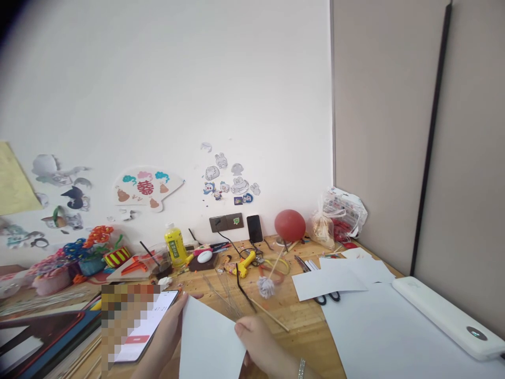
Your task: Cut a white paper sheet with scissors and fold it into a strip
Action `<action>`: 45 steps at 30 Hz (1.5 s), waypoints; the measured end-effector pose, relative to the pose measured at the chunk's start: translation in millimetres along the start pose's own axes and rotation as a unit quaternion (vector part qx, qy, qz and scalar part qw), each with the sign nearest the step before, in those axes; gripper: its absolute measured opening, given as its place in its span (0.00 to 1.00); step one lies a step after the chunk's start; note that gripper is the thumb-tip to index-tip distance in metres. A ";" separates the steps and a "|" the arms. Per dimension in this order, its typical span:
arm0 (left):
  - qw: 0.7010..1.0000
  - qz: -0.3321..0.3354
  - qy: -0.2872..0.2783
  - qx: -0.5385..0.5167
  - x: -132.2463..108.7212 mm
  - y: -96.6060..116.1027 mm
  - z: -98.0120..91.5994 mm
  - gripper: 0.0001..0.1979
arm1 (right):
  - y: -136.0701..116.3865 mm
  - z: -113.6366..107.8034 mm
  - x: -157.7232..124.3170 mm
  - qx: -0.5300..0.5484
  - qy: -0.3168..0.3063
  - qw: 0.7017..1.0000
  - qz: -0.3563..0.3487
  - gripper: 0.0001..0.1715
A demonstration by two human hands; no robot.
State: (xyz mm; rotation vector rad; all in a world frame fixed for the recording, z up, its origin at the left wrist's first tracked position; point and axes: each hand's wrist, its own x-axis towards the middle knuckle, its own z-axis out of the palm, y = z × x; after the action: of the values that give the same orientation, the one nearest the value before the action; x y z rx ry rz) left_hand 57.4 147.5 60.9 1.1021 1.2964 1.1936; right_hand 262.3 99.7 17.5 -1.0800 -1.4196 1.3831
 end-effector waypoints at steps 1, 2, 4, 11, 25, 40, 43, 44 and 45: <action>0.999 -0.008 -0.038 -0.005 -2.5 0.6 1.8 0.24 | -0.8 -1.6 0.7 0.002 0.010 1.000 -0.006 0.24; 0.997 -0.018 -0.078 -0.004 -4.8 0.8 3.6 0.22 | -1.6 -3.5 1.5 0.003 0.022 1.000 -0.012 0.24; 0.991 -0.025 -0.130 0.020 -8.1 0.2 7.1 0.19 | -2.9 -7.3 3.3 0.005 0.047 0.999 -0.023 0.24; 0.981 -0.029 -0.190 0.035 -10.2 -2.0 11.9 0.21 | -6.4 -11.9 4.3 0.007 0.101 0.993 -0.062 0.23; 0.962 -0.008 -0.259 0.085 -18.4 -0.5 17.9 0.32 | -19.6 -22.8 3.3 0.005 0.210 0.972 -0.104 0.26; 0.922 0.040 -0.365 0.124 -24.9 -0.9 20.4 0.23 | -22.6 -39.6 2.2 0.016 0.258 0.958 -0.122 0.29; 0.922 0.032 -0.365 0.128 -26.5 -2.0 20.2 0.21 | -22.6 -44.2 2.3 0.017 0.264 0.955 -0.131 0.31; 0.919 0.017 -0.375 0.121 -26.7 -3.2 20.0 0.22 | -22.3 -45.8 2.5 0.017 0.268 0.954 -0.134 0.32; 0.916 -0.004 -0.385 0.113 -26.6 -4.6 19.8 0.23 | -22.0 -47.5 2.7 0.017 0.272 0.952 -0.137 0.32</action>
State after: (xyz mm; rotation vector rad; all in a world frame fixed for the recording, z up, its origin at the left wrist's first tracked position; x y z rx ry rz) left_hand 79.1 122.0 58.9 1.5269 0.8152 0.4932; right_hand 307.0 114.4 40.5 -1.0867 -1.0807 0.8211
